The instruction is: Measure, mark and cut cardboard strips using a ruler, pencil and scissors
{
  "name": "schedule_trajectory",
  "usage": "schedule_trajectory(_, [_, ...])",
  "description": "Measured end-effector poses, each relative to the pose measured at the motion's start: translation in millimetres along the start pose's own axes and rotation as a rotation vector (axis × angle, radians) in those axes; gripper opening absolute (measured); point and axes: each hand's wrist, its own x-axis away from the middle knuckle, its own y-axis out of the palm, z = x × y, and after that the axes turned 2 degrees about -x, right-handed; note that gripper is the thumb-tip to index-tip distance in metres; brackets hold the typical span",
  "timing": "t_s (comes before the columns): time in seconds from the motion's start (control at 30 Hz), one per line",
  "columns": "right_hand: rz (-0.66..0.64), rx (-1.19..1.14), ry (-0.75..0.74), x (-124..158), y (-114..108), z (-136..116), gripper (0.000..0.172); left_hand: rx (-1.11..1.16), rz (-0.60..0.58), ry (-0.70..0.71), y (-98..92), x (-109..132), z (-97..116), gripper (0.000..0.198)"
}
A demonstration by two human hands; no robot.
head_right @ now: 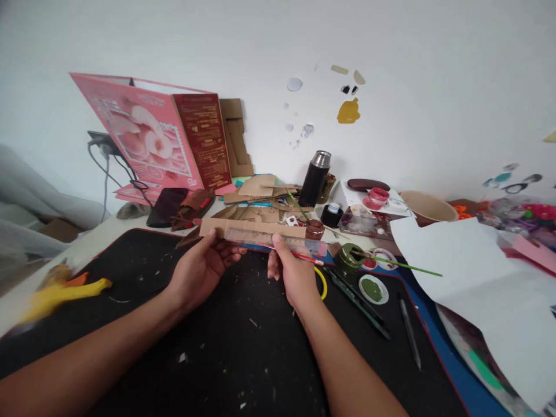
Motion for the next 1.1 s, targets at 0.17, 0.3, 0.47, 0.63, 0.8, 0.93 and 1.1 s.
schedule_trajectory(0.17, [0.007,0.01,0.008,0.6,-0.1,-0.1,0.062,-0.06,-0.062,0.012,1.3,3.5,1.2,0.039])
schedule_trajectory(0.3, [0.01,0.018,0.021,1.4,1.3,-2.5,0.064,-0.078,-0.054,0.026,2.8,5.5,2.6,0.042])
schedule_trajectory(0.47, [-0.012,0.019,0.015,2.9,2.4,-4.0,0.065,-0.134,-0.063,0.03,4.7,6.0,3.8,0.04])
schedule_trajectory(0.63, [-0.038,0.065,0.009,4.4,1.1,-3.7,0.068,-0.141,-0.06,0.046,5.9,6.1,4.2,0.038])
schedule_trajectory(0.8, [-0.031,0.079,-0.009,4.2,0.6,-2.8,0.068,-0.141,-0.05,0.036,5.3,6.3,3.8,0.039])
schedule_trajectory(0.93, [-0.032,0.073,-0.013,3.2,-0.1,-1.1,0.067,-0.148,-0.058,0.036,4.9,6.2,3.9,0.038])
schedule_trajectory(1.1, [-0.043,0.076,-0.008,2.9,-0.7,-0.4,0.068,-0.162,-0.059,0.04,5.0,5.8,3.6,0.036])
